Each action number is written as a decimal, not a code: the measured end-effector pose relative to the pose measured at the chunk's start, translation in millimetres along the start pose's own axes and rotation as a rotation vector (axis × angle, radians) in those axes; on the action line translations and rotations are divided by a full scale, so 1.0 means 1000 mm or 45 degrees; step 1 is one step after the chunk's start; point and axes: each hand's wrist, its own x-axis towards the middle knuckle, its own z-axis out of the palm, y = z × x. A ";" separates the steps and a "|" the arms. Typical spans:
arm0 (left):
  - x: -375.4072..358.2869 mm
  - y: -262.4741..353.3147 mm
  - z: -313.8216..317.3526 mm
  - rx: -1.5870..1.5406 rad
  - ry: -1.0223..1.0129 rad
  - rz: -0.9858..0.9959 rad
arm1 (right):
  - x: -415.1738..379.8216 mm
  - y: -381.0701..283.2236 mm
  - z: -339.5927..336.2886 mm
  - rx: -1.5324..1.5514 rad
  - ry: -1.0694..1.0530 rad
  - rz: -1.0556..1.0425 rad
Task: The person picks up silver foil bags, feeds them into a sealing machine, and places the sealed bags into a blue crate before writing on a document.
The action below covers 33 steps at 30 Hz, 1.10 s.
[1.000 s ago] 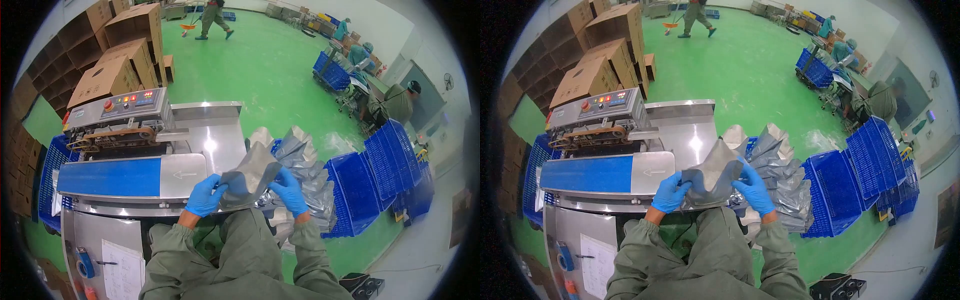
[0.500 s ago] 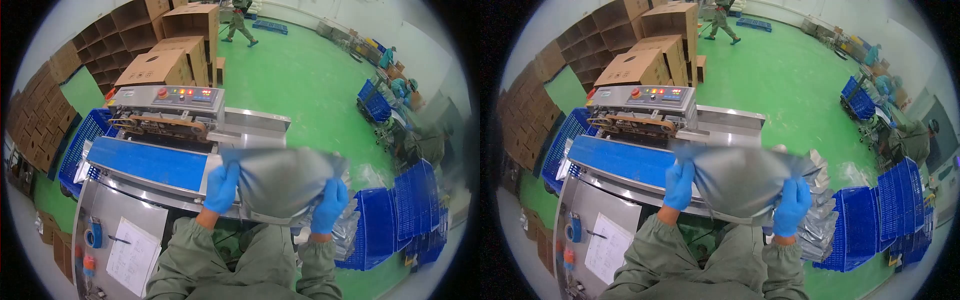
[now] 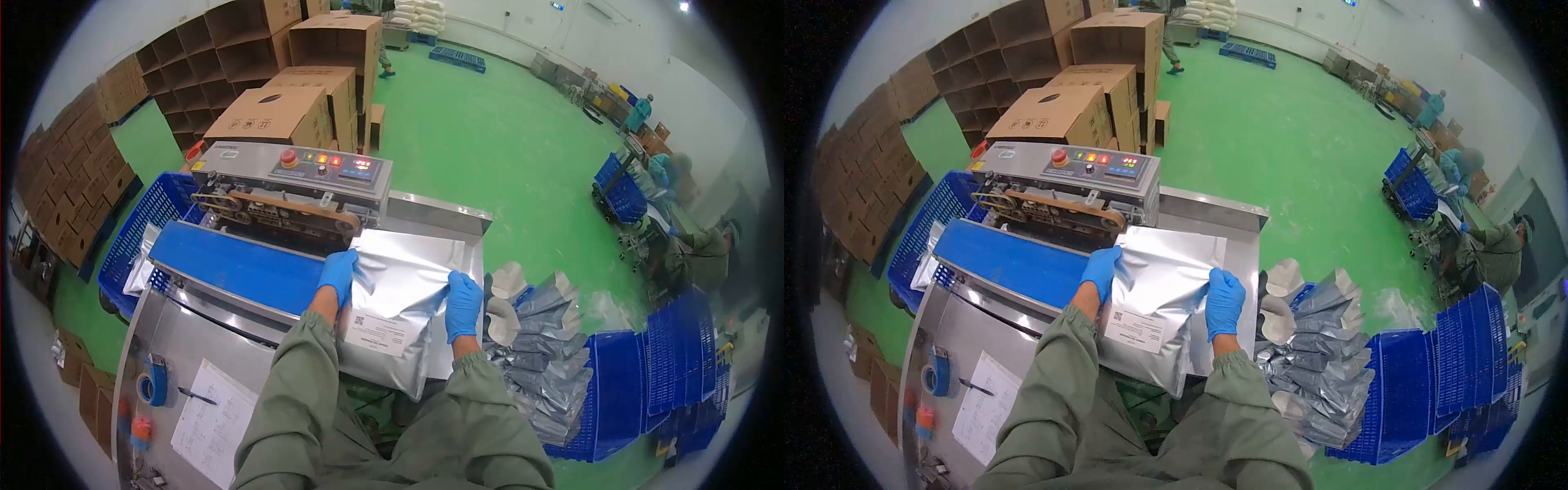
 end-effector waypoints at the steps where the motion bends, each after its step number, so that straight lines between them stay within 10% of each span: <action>1: 0.003 0.004 -0.003 -0.022 0.007 0.015 | 0.004 0.007 0.005 -0.026 -0.015 -0.013; 11: 0.039 0.036 -0.082 0.380 0.129 0.139 | 0.009 0.018 -0.014 0.040 -0.250 0.130; 19: 0.021 0.087 -0.157 0.971 0.287 0.362 | 0.053 0.172 -0.229 -0.847 0.691 0.101; 23: -0.052 0.083 -0.164 1.423 0.560 0.808 | 0.054 0.250 -0.272 -0.737 0.646 0.345; 25: -0.095 0.083 -0.150 1.500 0.597 0.901 | 0.070 0.284 -0.290 -0.870 0.179 0.838; 28: -0.147 0.075 -0.131 1.278 0.668 1.063 | 0.076 0.266 -0.271 -2.008 -0.169 0.098; 32: -0.191 0.079 -0.113 1.053 0.559 0.884 | 0.098 0.251 -0.274 -1.951 -0.115 -0.340; 33: -0.196 0.080 -0.110 1.040 0.481 0.877 | 0.092 0.209 -0.253 -1.080 0.101 0.166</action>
